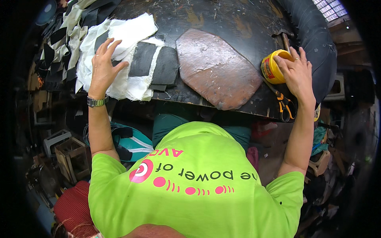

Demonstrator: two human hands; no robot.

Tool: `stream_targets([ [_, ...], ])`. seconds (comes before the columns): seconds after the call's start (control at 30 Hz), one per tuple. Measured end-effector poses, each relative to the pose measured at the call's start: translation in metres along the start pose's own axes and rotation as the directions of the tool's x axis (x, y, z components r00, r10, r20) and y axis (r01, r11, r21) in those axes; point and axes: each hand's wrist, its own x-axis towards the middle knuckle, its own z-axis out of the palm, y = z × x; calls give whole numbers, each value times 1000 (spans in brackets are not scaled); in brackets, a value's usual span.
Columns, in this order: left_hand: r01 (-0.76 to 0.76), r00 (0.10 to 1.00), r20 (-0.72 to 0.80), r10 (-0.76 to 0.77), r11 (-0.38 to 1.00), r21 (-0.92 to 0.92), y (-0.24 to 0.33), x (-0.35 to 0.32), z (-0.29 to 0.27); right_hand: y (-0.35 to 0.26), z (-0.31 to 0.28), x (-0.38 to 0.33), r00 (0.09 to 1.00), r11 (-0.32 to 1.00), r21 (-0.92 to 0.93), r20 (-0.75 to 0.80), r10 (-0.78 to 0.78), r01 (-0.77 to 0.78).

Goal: The person fits a black rubber patch onto the toe of a shoe, taps it with a hammer, and then applies a paste from a yellow container to multiple small black rubber pieces on a workbench.

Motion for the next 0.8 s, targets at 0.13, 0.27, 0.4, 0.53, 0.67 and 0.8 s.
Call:
stream_targets([
  [0.13, 232, 966, 193, -172, 907, -352, -29, -11, 11, 1, -6, 15, 997, 999, 36, 66, -41, 38],
  [0.27, 249, 966, 184, -180, 836, -490, -42, -14, 18, -6, -21, -4, 901, 968, 251, -420, 108, 1],
  [0.4, 236, 962, -1, -274, 829, -507, -62, -13, 21, -26, -22, -42, 964, 996, 76, -260, 62, -43],
  [0.53, 574, 809, 77, -583, 755, -317, -95, -22, 34, -47, -42, -62, 966, 998, 59, -257, -8, 24],
  [0.67, 660, 725, 239, -646, 553, -509, -114, -23, 59, -79, -54, -59, 970, 734, 665, -241, 34, 139],
  [0.8, 526, 715, 54, -697, 486, -699, -103, -22, 61, -121, -38, -52, 985, 446, 880, -172, -18, 162],
])
